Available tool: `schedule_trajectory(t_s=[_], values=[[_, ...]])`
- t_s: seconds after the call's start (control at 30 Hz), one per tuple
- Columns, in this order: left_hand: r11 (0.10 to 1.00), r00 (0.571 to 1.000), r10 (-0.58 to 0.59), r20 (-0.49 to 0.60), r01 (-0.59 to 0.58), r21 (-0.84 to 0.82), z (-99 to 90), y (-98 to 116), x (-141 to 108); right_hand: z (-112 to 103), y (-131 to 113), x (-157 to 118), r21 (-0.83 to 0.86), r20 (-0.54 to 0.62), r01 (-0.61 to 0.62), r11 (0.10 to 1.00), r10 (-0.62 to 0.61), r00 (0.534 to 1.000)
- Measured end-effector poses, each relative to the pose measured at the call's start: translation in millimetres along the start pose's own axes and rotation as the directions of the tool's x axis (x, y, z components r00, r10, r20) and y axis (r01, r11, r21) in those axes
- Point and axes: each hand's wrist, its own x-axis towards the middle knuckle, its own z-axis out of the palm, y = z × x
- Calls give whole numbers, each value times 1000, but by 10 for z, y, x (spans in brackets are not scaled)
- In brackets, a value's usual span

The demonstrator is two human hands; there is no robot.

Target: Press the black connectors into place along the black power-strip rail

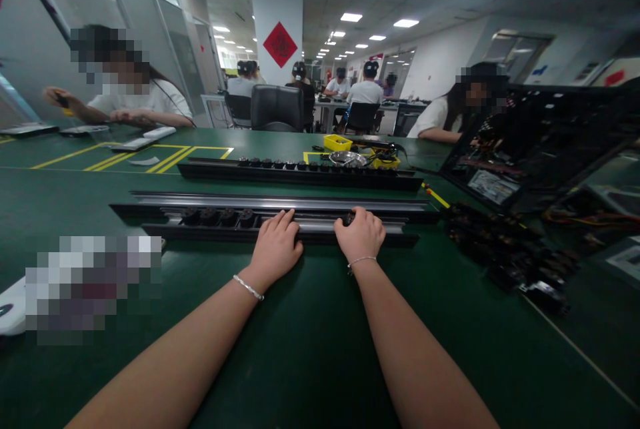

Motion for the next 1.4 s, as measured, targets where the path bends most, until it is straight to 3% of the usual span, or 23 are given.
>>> schedule_trajectory(t_s=[0.3,0.7,0.9,1.23,1.4], values=[[1000,1000,-9,9,9,-7,-19,9,5,-15,48,13,-10,-38,48,999,-48,998],[1000,1000,-19,16,19,-17,-6,8,7,-18,95,51,12,20,4,1000,-4,1000],[1000,1000,-14,20,14,-20,-22,5,7,-27,197,43,-18,-72,-16,1000,15,997],[1000,1000,-15,20,15,-14,-18,8,9,-30,215,30,-4,-63,-15,1000,15,998],[1000,1000,-12,10,12,-20,-6,6,6,-99,223,66,-13,2,-30,999,30,1000]])
